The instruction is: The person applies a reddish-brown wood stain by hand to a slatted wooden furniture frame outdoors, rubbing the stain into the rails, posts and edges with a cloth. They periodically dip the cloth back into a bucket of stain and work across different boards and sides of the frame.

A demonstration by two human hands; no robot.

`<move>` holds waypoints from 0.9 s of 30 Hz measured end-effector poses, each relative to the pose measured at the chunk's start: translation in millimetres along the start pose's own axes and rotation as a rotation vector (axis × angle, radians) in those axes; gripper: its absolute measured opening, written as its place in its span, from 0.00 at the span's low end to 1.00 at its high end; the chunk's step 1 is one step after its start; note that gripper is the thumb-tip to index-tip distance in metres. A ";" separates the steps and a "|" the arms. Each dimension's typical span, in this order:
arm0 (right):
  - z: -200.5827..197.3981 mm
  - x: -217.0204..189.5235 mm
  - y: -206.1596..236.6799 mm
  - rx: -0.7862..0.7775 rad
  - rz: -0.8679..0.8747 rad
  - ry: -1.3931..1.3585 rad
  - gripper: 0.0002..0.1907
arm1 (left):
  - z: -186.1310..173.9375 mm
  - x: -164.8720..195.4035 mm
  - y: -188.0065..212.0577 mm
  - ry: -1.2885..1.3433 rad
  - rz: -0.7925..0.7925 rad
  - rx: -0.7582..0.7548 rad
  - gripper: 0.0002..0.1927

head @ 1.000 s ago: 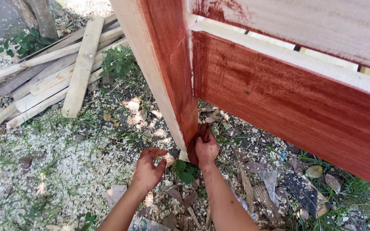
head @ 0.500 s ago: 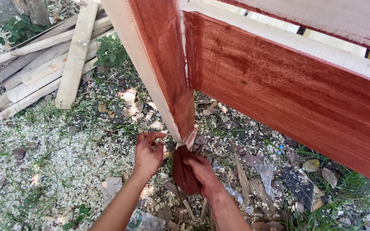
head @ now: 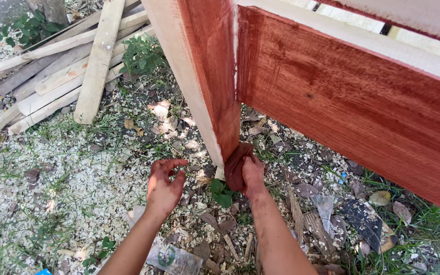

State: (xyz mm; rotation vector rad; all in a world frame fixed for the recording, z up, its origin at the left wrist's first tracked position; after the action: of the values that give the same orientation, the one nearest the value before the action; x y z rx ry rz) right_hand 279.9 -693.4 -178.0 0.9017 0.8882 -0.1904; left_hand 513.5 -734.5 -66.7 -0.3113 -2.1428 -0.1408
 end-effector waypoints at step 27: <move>39.8 -28.4 61.6 0.083 -0.296 0.122 0.29 | -20.8 -7.2 7.0 0.022 0.061 0.033 0.14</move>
State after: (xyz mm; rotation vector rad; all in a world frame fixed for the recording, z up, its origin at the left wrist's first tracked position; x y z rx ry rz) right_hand 315.5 -690.3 -108.0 0.8624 1.1334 -0.4340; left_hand 535.9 -733.6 -61.2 -0.3536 -2.1094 -0.0731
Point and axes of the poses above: each hand's wrist, its own y-axis away from the middle knuckle, its own z-axis out of the palm, x = y × z, the point moved 1 cm from there along -y, towards the middle knuckle, and after that the axes turned 4 degrees about y, right-handed, at the moved point
